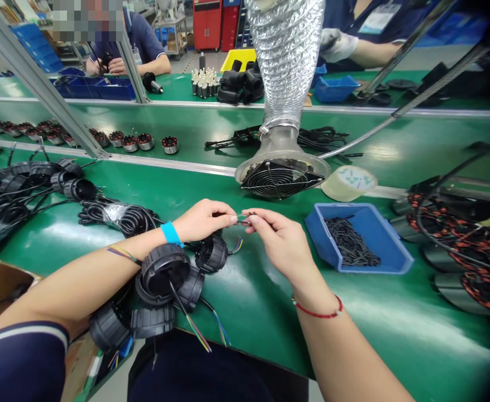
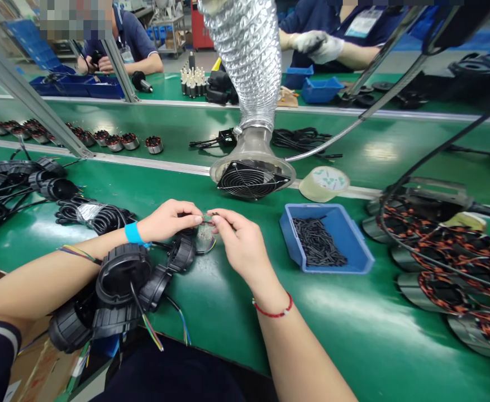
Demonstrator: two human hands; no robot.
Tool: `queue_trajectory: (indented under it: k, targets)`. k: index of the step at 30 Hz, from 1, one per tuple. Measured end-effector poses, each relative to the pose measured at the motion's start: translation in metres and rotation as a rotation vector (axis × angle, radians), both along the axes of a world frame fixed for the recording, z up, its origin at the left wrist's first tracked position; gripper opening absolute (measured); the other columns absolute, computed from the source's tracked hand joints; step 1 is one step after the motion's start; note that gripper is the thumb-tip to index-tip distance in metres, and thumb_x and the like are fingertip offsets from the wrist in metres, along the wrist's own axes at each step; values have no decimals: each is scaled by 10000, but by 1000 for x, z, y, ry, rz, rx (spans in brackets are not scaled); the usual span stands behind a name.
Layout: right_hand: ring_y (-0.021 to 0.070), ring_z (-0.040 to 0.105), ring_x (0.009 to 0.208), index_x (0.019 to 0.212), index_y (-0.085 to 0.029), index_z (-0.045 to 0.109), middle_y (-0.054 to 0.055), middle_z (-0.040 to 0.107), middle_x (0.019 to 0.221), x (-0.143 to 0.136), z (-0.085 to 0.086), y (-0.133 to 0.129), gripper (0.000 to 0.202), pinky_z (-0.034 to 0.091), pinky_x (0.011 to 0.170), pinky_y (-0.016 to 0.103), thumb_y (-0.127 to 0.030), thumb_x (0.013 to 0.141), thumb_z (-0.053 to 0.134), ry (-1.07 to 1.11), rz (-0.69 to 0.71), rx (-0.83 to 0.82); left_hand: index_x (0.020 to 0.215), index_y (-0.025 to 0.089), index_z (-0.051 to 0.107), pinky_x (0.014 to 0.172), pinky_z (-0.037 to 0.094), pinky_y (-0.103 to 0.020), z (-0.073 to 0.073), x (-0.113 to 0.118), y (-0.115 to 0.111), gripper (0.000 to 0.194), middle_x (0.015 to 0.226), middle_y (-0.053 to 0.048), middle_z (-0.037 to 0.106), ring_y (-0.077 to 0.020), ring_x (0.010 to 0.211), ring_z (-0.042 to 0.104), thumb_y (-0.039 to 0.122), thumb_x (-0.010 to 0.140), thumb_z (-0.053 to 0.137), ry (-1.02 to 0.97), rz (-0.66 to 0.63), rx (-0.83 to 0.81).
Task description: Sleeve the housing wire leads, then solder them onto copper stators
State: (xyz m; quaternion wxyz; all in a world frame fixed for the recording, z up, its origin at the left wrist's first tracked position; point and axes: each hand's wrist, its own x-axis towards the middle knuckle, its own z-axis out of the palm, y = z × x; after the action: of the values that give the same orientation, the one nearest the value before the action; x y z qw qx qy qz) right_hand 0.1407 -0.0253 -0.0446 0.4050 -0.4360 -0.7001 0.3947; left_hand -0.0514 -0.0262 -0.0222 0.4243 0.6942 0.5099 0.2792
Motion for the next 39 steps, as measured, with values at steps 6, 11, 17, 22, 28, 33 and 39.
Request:
queue_trajectory:
  k: [6, 11, 17, 22, 28, 33, 39]
  targets:
    - [172, 671, 812, 927, -207, 703, 40, 725, 883, 5, 3, 3, 167, 525, 768, 307, -227, 892, 540, -168, 40, 305, 726, 114, 683, 638, 395, -230, 2, 1, 0, 238, 630, 6, 567, -106, 630, 480, 314, 783, 566, -21, -1, -55]
    - [158, 667, 800, 946, -203, 688, 34, 718, 873, 4, 4, 1, 156, 531, 743, 279, -178, 899, 541, -215, 45, 421, 734, 119, 694, 679, 407, -235, 2, 2, -1, 228, 673, -7, 612, -120, 683, 509, 307, 770, 568, 3, -16, -46]
    - [158, 661, 774, 943, -189, 687, 43, 708, 845, 7, 5, 2, 153, 531, 713, 277, -150, 895, 547, -260, 66, 532, 749, 121, 701, 698, 412, -236, 4, 2, -1, 230, 715, -15, 647, -124, 701, 529, 305, 774, 565, 13, -30, -41]
    - [172, 648, 757, 946, -175, 687, 53, 709, 821, 11, 4, 5, 154, 526, 702, 303, -153, 898, 542, -320, 81, 646, 744, 120, 700, 703, 413, -242, 3, 3, -2, 227, 716, -17, 653, -128, 704, 536, 302, 771, 566, 25, -32, -40]
    - [171, 651, 765, 965, -200, 689, 45, 710, 830, 11, 5, 6, 168, 526, 705, 301, -162, 904, 537, -327, 94, 628, 718, 126, 691, 715, 419, -245, 4, 4, -1, 227, 702, -15, 644, -131, 711, 540, 307, 767, 564, 26, -34, -34]
    - [173, 645, 743, 952, -181, 696, 55, 704, 811, 11, 5, 5, 167, 523, 692, 303, -170, 901, 538, -330, 95, 614, 712, 122, 685, 719, 424, -246, 3, 3, -1, 236, 699, -15, 635, -133, 714, 543, 313, 770, 559, 37, -40, -26]
    - [193, 670, 801, 990, -222, 702, 58, 725, 879, 11, 8, 1, 212, 539, 746, 346, -216, 910, 506, -288, 110, 485, 701, 126, 677, 700, 428, -234, 3, 4, -2, 220, 681, -3, 629, -125, 703, 541, 291, 785, 557, 54, -40, -14]
